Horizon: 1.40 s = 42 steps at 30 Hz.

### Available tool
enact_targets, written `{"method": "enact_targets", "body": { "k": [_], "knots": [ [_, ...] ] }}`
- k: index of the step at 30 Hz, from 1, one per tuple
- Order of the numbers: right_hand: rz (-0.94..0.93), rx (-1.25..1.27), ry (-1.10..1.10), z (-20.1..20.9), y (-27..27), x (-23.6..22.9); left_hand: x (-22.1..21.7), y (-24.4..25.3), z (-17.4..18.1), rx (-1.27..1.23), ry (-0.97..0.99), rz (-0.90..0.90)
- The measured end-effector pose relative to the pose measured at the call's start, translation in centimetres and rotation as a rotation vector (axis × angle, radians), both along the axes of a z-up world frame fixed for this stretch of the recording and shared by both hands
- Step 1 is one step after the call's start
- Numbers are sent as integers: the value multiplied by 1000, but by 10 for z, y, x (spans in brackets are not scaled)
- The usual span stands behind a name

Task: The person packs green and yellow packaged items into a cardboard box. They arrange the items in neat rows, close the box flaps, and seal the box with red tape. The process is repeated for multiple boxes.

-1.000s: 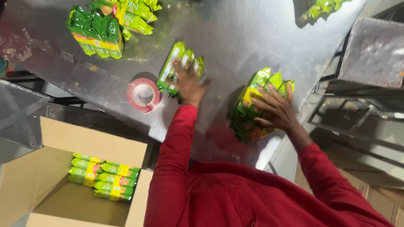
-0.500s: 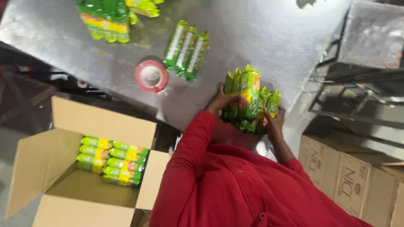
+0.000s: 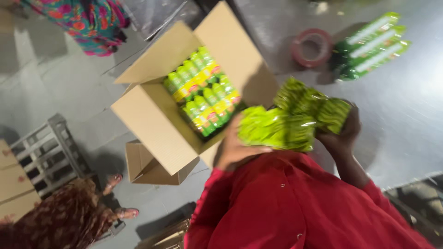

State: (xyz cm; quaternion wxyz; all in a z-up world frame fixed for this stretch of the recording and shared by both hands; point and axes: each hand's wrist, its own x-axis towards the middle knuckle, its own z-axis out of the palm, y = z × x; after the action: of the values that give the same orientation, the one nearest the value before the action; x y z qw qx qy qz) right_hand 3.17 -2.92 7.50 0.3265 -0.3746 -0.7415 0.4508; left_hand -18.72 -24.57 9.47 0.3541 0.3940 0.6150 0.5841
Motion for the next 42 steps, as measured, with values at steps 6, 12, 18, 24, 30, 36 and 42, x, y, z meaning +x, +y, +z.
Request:
{"method": "enact_targets", "body": {
  "k": [6, 12, 18, 24, 30, 36, 42],
  "knots": [
    [209, -94, 314, -20, -18, -215, -99, -68, -1, -61, 288, 1073],
    [317, 113, 161, -87, -78, -343, -188, -49, -118, 70, 121, 1301],
    [419, 22, -91, -102, -72, -361, -223, -51, -213, 60, -447, 1102],
    [551, 68, -202, -136, -58, -380, -238, -37, -236, -330, 109, 1282],
    [518, 740, -410, -178, -88, -376, -205, -31, -204, -1039, 1055, 811],
    [576, 761, -334, -240, -58, -406, -238, -46, -244, -902, 855, 833],
    [678, 786, -325, -246, -49, -417, -240, -50, -278, -934, 750, 749]
  ]
}}
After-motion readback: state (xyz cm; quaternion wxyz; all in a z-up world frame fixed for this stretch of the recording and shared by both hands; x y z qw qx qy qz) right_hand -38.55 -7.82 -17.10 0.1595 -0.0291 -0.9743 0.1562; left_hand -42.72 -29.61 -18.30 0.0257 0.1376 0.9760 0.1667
